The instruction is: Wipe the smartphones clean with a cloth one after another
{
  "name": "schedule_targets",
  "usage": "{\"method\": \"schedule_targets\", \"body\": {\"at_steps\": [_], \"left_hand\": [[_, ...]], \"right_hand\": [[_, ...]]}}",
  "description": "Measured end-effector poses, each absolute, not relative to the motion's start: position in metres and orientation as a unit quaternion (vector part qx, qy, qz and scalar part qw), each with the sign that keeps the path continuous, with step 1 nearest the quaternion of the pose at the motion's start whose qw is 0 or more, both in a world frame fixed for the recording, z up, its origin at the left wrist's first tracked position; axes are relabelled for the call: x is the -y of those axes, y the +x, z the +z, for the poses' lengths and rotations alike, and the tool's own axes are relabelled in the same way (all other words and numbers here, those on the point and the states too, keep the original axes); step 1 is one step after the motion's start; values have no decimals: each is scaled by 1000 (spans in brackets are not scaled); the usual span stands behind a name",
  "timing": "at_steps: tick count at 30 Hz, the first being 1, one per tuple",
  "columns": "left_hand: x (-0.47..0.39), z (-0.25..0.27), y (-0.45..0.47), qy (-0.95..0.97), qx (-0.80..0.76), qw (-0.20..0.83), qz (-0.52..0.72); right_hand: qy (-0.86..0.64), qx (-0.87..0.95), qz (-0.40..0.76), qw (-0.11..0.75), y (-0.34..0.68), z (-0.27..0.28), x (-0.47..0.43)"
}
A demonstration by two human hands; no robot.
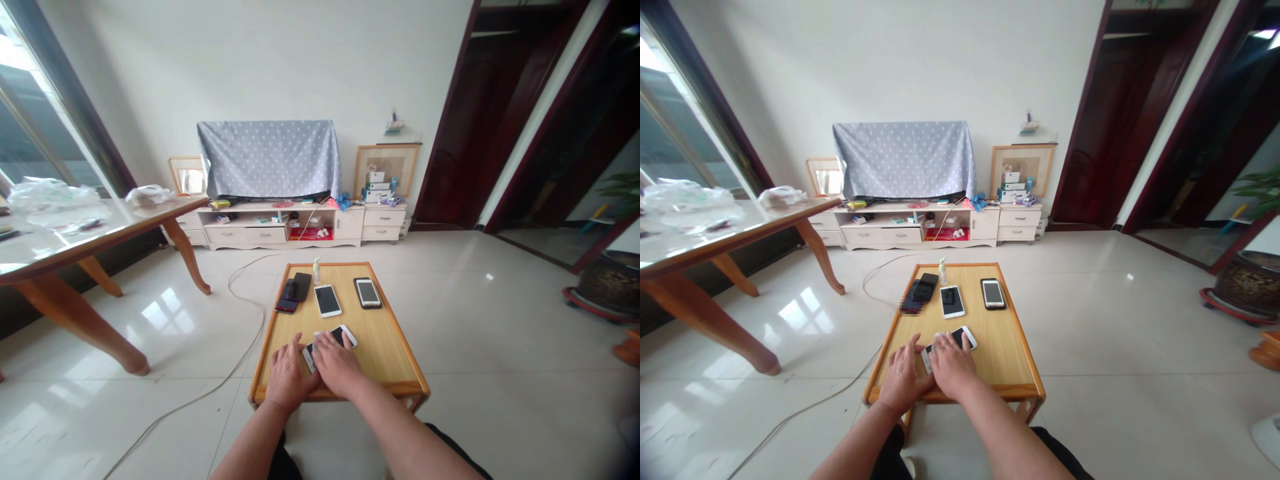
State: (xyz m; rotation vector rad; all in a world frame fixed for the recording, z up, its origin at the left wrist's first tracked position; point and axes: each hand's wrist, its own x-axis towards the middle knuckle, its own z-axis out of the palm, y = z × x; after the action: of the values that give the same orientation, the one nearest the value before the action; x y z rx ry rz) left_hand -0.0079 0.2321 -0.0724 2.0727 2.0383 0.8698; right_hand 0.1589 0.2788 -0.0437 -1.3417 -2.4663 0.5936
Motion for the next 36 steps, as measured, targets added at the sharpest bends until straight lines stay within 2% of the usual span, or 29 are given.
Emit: {"method": "schedule_targets", "body": {"at_steps": [5, 7, 13, 19, 25, 32, 36], "left_hand": [[-231, -65, -4, 684, -674, 44, 275], [-230, -64, -4, 684, -676, 39, 272], [-229, -67, -4, 698, -665, 34, 262], [-228, -66, -2, 693, -671, 16, 262], [-228, -67, -5, 712, -660, 29, 239], [-230, -62, 0, 697, -673, 14, 248], [-231, -63, -1, 696, -671, 7, 256]], "right_hand": [[-585, 787, 172, 93, 187, -40, -308], [-567, 800, 171, 91, 183, -42, -296], [-386, 893, 203, 111, 166, -40, -252], [-511, 836, 177, 94, 179, -29, -272], [-403, 880, 220, 117, 170, -34, -236], [-571, 796, 185, 76, 205, -37, -277], [-583, 792, 165, 74, 214, -41, -279]]}}
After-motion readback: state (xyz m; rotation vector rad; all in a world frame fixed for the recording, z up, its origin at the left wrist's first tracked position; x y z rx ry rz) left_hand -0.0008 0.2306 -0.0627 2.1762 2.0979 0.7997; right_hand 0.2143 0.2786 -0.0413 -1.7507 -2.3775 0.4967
